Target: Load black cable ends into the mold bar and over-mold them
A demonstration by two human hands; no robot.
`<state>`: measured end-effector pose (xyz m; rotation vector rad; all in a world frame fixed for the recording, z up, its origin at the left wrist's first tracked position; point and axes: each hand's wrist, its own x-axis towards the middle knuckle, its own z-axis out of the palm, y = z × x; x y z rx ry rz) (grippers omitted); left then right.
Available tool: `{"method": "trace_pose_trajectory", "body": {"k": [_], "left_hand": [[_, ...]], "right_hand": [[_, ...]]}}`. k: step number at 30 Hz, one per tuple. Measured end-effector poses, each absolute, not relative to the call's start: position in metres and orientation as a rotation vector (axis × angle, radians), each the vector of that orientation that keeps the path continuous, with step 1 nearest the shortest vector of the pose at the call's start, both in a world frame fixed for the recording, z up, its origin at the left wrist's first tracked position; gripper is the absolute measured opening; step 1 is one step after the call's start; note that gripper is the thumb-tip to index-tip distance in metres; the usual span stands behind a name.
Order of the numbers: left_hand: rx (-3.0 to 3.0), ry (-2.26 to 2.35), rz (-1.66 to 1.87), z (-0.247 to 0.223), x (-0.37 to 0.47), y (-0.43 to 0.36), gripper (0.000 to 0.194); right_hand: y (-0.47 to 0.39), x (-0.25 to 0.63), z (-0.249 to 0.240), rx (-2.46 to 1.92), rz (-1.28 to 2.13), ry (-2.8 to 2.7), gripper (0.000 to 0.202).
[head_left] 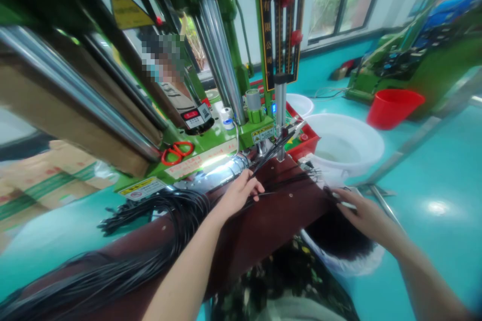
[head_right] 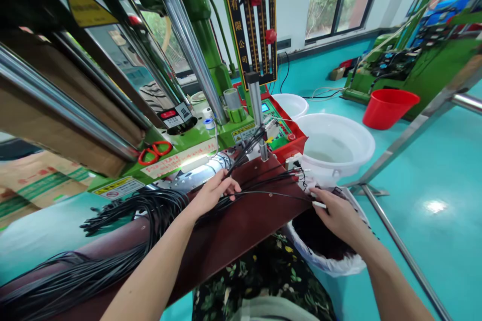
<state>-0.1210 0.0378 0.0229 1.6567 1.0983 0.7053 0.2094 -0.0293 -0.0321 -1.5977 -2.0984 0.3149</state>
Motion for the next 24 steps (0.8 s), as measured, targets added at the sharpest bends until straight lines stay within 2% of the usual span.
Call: {"method": "trace_pose_trajectory", "body": {"k": [6,10,13,15,17,20,24], "left_hand": [[2.137,1.316,0.396,0.011,-0.109,0.045,0.024],[2.286,1.474,0.348,-0.010,-0.095,0.049,0.015],[2.312,1.510,0.364,-0.016,-0.092,0.050,0.015],[2.302,1.524,0.420,-0.013,-0.094,0.047,0.019],[2.295,1.504,0.482,-0.004,-0.098,0.041,0.020],[2.353,1.434,0.528,0.008,-0.102,0.022,0.019],[2.643,1.584,0.497,0.003,-0.102,-0.016,0.015]], "right_hand": [[-0.041,0.178,-0.017,-1.398,0.332,-2.112,0.028],[-0.041,0.175,-0.023,-1.388,0.429,-2.092,0.026],[-0.044,0.172,-0.024,-1.389,0.529,-1.964,0.024],[-0.048,0.161,-0.023,-1.390,0.722,-1.797,0.023],[-0.050,0.143,-0.023,-1.328,1.101,-1.548,0.026],[-0.041,0.111,-0.022,-0.965,1.619,-1.045,0.036],[-0.015,0.081,-0.002,-0.533,1.690,-0.645,0.038]]}}
